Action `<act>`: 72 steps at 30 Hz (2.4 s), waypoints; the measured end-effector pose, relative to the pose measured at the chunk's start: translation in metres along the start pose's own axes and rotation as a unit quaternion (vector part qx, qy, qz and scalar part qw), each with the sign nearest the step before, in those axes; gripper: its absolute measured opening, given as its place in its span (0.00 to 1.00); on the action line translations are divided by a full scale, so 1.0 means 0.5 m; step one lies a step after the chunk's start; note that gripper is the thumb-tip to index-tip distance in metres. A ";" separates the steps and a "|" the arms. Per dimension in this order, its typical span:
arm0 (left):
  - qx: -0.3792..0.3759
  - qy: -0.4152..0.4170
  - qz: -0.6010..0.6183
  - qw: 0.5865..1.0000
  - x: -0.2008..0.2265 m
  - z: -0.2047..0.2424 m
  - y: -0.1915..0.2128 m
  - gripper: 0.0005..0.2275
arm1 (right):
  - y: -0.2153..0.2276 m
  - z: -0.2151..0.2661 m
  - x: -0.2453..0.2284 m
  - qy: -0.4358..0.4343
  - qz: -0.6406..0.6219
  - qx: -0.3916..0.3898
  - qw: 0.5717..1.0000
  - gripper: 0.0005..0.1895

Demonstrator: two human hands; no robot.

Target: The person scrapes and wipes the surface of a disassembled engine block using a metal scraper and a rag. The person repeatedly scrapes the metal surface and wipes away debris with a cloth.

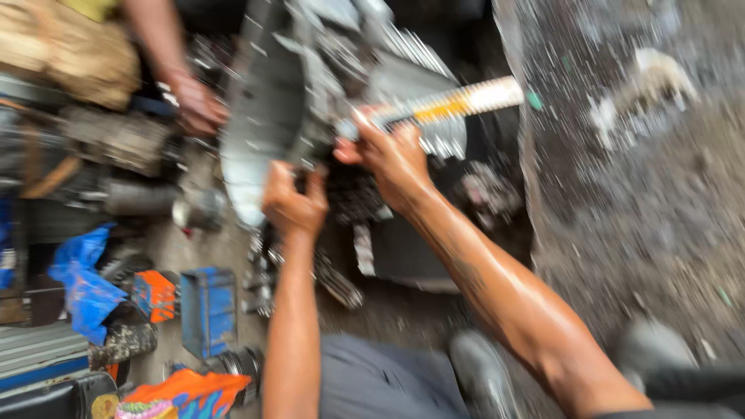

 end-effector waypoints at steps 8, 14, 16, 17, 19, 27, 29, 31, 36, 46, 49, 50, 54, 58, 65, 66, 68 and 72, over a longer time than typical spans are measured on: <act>0.025 -0.020 0.012 0.999 0.016 -0.004 -0.004 0.20 | 0.030 -0.015 -0.033 0.028 0.015 -0.006 0.999 0.11; 0.023 -0.022 0.029 0.999 0.028 -0.007 0.000 0.19 | 0.018 -0.029 -0.015 0.017 0.023 -0.003 1.000 0.12; 0.024 -0.025 0.026 0.999 0.031 -0.007 -0.001 0.19 | 0.017 -0.028 -0.016 0.022 0.018 -0.010 1.000 0.12; 0.023 -0.022 0.026 0.999 0.031 -0.007 0.000 0.19 | 0.021 -0.028 -0.018 0.033 0.041 0.003 0.999 0.12; 0.025 -0.019 0.026 0.999 0.026 -0.007 0.005 0.19 | 0.027 -0.026 -0.021 0.056 0.088 0.028 0.994 0.11; 0.024 -0.019 0.027 0.999 0.032 -0.013 -0.001 0.20 | 0.025 -0.032 -0.015 0.033 0.036 0.028 0.998 0.10; 0.028 -0.022 0.028 0.999 0.031 -0.015 0.002 0.19 | 0.020 -0.032 -0.012 0.034 0.023 0.029 0.999 0.10; 0.027 -0.022 0.028 0.999 0.032 -0.011 -0.002 0.19 | 0.023 -0.031 -0.010 0.031 0.012 0.019 0.999 0.10; 0.029 -0.017 0.022 0.999 0.028 -0.015 0.001 0.20 | 0.030 -0.036 -0.007 0.020 0.037 0.050 0.998 0.11; 0.025 -0.017 0.023 0.999 0.030 -0.015 -0.002 0.20 | 0.033 -0.030 -0.022 0.064 0.053 0.047 0.995 0.11; 0.019 -0.019 0.026 0.999 0.032 -0.007 -0.005 0.20 | 0.027 -0.024 -0.015 0.015 0.026 -0.007 1.000 0.12; 0.018 -0.020 0.027 0.999 0.032 -0.010 -0.004 0.20 | 0.025 -0.026 -0.020 0.020 0.033 -0.003 0.999 0.12; 0.017 -0.013 0.028 0.999 0.032 -0.014 -0.002 0.20 | 0.015 -0.030 -0.032 0.020 0.049 0.006 0.999 0.12; 0.011 -0.014 0.030 0.999 0.032 -0.011 -0.004 0.20 | 0.014 -0.026 -0.034 -0.018 0.042 -0.072 0.996 0.13; 0.025 -0.032 0.029 0.999 0.031 -0.033 -0.008 0.21 | 0.131 -0.016 -0.080 -0.024 0.295 -0.221 0.929 0.10; 0.022 -0.032 0.030 0.999 0.030 -0.040 -0.012 0.21 | 0.158 -0.011 -0.084 -0.038 0.348 -0.278 0.895 0.11; 0.026 -0.036 0.029 0.999 0.030 -0.053 -0.016 0.22 | 0.238 -0.010 -0.069 -0.115 0.463 -0.311 0.822 0.09; 0.024 -0.034 0.035 0.999 0.034 -0.060 -0.017 0.22 | 0.418 -0.020 -0.014 -0.244 0.696 -0.263 0.622 0.10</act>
Point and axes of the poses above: each hand's wrist, its own z-axis away from the middle knuckle, its own y-axis out of the back of the hand, x = y × z, the point moved 6 cm from there along -z, towards the middle knuckle, and after that the axes turned 6 degrees about y, right-handed, at the moved point
